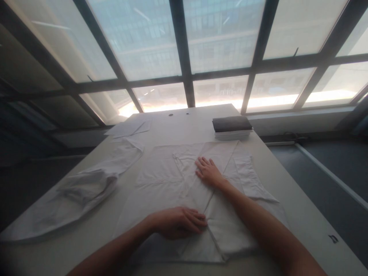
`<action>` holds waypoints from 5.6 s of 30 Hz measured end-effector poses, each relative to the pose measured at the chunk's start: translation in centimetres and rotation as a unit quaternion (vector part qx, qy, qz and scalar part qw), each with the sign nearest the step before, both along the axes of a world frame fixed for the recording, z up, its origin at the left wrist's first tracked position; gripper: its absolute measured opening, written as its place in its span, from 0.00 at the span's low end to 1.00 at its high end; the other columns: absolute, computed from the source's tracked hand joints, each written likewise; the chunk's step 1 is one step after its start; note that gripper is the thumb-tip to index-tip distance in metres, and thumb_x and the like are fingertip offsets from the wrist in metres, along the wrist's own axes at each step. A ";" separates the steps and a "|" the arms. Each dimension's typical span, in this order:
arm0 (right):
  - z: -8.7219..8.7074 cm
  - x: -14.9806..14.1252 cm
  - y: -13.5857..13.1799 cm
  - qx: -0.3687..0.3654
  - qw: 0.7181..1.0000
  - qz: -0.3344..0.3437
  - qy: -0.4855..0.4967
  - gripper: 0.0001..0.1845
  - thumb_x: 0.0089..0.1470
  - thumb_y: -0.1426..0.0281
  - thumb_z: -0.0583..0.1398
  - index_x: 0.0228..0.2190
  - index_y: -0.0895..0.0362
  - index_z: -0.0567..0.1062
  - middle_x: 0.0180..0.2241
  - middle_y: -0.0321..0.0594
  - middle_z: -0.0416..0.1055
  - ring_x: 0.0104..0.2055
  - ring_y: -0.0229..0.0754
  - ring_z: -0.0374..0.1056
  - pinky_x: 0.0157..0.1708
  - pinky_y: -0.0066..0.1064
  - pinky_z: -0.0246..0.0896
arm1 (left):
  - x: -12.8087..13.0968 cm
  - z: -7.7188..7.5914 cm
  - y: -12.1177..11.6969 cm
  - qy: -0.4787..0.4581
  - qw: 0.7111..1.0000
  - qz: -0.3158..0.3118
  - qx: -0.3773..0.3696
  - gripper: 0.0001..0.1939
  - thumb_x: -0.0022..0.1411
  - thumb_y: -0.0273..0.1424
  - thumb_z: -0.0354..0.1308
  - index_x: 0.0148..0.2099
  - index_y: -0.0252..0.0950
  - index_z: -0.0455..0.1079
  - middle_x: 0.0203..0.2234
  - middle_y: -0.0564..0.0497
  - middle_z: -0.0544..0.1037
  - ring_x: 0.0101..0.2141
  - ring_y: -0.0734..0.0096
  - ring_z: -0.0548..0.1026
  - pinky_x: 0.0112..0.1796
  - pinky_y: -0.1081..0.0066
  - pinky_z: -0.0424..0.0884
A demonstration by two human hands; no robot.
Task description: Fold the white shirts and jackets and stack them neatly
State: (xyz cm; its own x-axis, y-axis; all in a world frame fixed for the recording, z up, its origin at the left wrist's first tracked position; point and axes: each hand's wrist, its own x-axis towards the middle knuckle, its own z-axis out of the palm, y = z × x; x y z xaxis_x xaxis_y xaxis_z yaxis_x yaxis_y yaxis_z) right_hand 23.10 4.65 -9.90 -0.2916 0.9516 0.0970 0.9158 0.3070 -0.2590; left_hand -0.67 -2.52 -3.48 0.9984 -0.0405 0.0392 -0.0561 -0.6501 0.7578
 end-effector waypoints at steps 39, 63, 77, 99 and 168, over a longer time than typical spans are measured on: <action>0.5 0.6 -0.4 0.003 0.999 0.028 -0.024 0.33 0.67 0.54 0.48 0.68 0.55 0.57 0.71 0.48 0.43 0.73 0.51 0.36 0.68 0.52 0.32 | -0.1 -5.8 1.6 0.108 0.880 0.324 0.330 0.35 0.73 0.46 0.44 0.75 0.39 0.41 0.71 0.46 0.49 0.70 0.60 0.44 0.67 0.52 0.43; -0.7 1.2 0.8 0.000 0.977 -0.210 -0.030 0.33 0.68 0.56 0.45 0.68 0.56 0.55 0.71 0.48 0.45 0.72 0.52 0.39 0.67 0.53 0.33 | -0.1 -6.0 1.7 0.097 0.882 0.332 0.320 0.33 0.73 0.45 0.45 0.74 0.39 0.47 0.71 0.47 0.49 0.70 0.60 0.47 0.67 0.51 0.44; 0.0 3.1 1.1 0.055 0.971 -0.232 0.009 0.35 0.67 0.60 0.45 0.68 0.64 0.54 0.70 0.56 0.47 0.72 0.53 0.39 0.68 0.49 0.34 | -0.2 -5.2 1.7 0.082 0.897 0.310 0.304 0.30 0.72 0.41 0.48 0.73 0.44 0.50 0.70 0.47 0.53 0.70 0.57 0.48 0.67 0.46 0.39; 0.0 0.6 0.4 -0.003 0.997 -0.071 -0.014 0.32 0.67 0.58 0.47 0.67 0.58 0.57 0.71 0.48 0.46 0.73 0.49 0.39 0.68 0.49 0.34 | 0.0 -5.3 1.8 0.081 0.901 0.301 0.302 0.31 0.73 0.40 0.48 0.73 0.39 0.48 0.71 0.46 0.50 0.70 0.58 0.46 0.67 0.50 0.45; -0.4 1.1 0.8 -0.003 0.989 -0.149 -0.001 0.32 0.67 0.60 0.48 0.66 0.60 0.59 0.70 0.51 0.48 0.72 0.51 0.41 0.68 0.49 0.35 | -0.3 -6.6 2.1 0.103 0.859 0.380 0.326 0.36 0.73 0.47 0.43 0.75 0.37 0.42 0.71 0.44 0.50 0.70 0.58 0.45 0.67 0.49 0.44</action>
State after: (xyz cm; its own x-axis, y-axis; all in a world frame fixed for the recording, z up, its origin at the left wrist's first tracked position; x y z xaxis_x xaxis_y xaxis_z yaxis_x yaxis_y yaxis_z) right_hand 24.24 5.50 -10.35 0.0011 0.9959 0.0906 0.9660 0.0223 -0.2578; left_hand -0.98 -0.38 -10.05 0.7289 0.6805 0.0749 0.6646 -0.7297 0.1612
